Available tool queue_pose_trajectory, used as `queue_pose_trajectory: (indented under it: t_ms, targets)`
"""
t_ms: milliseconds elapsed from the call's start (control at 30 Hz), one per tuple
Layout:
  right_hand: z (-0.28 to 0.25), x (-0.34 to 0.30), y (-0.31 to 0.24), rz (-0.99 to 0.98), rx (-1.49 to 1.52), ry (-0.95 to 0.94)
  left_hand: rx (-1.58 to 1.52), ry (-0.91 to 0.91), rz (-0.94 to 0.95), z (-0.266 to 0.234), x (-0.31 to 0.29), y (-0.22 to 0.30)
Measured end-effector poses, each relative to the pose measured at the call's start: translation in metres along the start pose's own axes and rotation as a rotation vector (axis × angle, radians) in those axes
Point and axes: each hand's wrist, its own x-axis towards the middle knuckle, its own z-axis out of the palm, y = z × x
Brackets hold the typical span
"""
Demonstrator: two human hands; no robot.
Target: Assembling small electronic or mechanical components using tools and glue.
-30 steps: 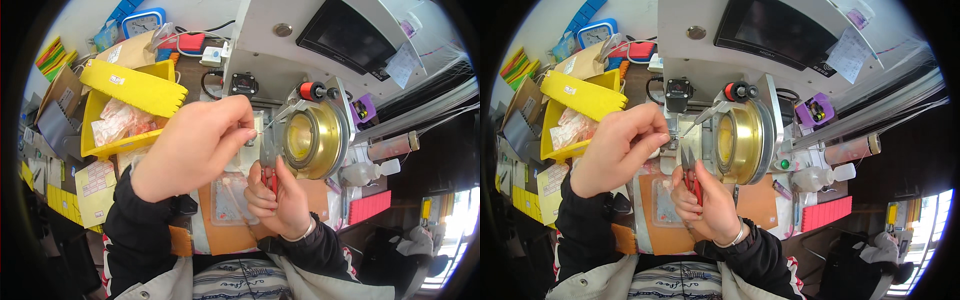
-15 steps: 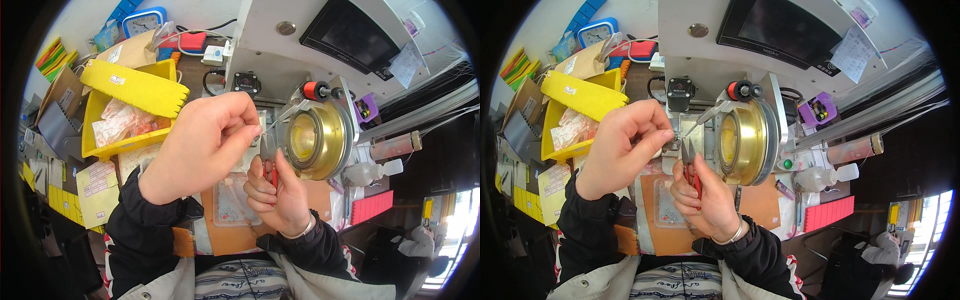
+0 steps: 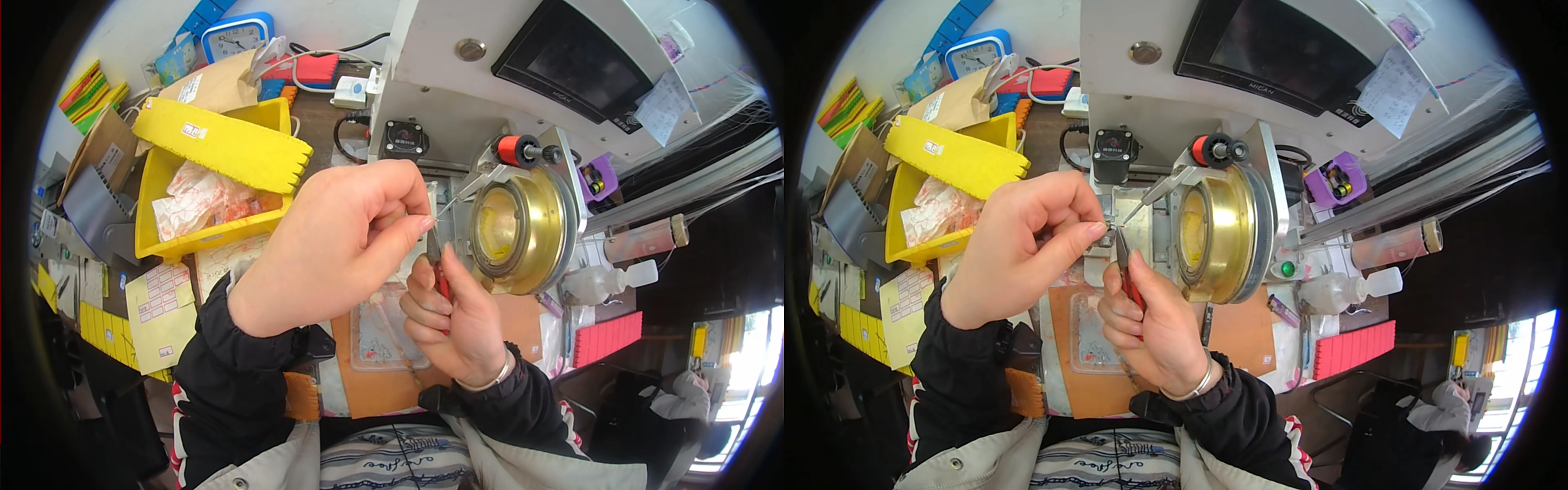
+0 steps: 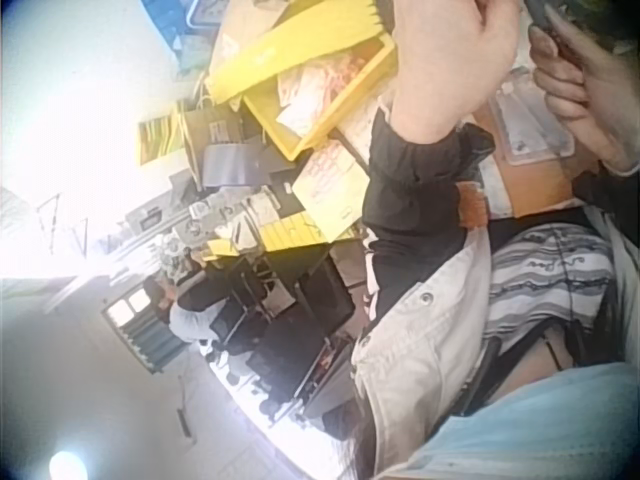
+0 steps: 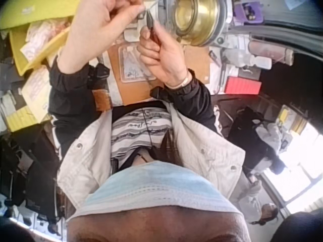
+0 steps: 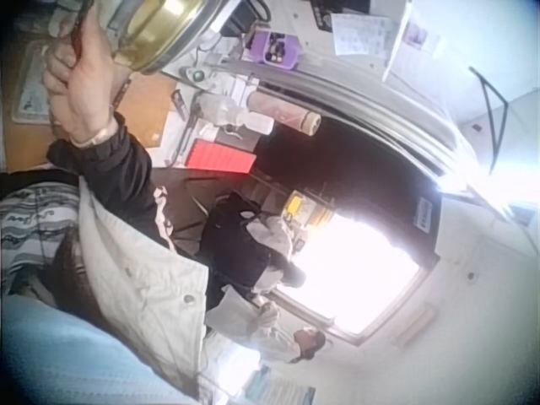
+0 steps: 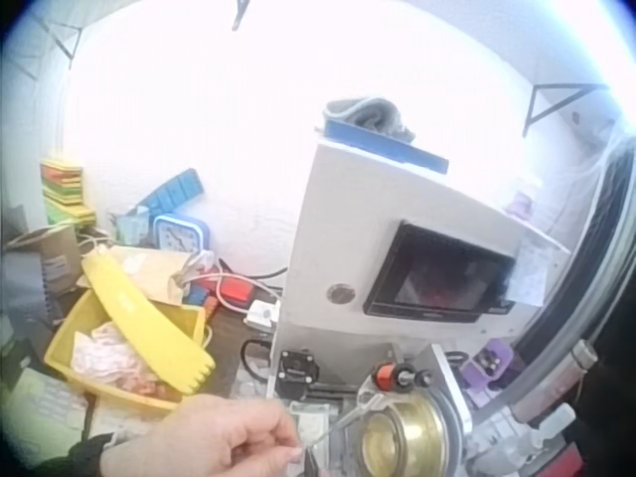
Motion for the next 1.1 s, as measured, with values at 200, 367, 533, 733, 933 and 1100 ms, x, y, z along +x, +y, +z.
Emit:
queue_pose_trajectory:
  t_ms: [200,367,533,733,933,1100]
  targets:
    - [0.0,0.001,0.0,-0.037,-0.036,0.005,-0.027,0.003,0.01,-0.01,-0.005,0.016]
    - [0.0,-0.006,0.002,-0.068,-0.111,0.058,-0.163,0.136,0.02,-0.014,-0.008,0.025]
    - [-0.026,-0.072,0.01,-0.16,-0.814,0.071,0.025,0.163,0.304,-0.016,-0.012,0.018]
    - [-0.091,-0.137,-0.021,-0.655,-1.212,0.664,0.175,0.401,0.524,-0.019,-0.027,0.046]
    - [-0.129,-0.148,-0.041,-0.622,-1.463,0.947,1.108,0.608,0.278,-0.092,-0.057,-0.034]
    - [-0.112,-0.155,-0.034,-0.84,-2.188,0.85,0.951,0.66,0.058,-0.109,-0.108,-0.05]
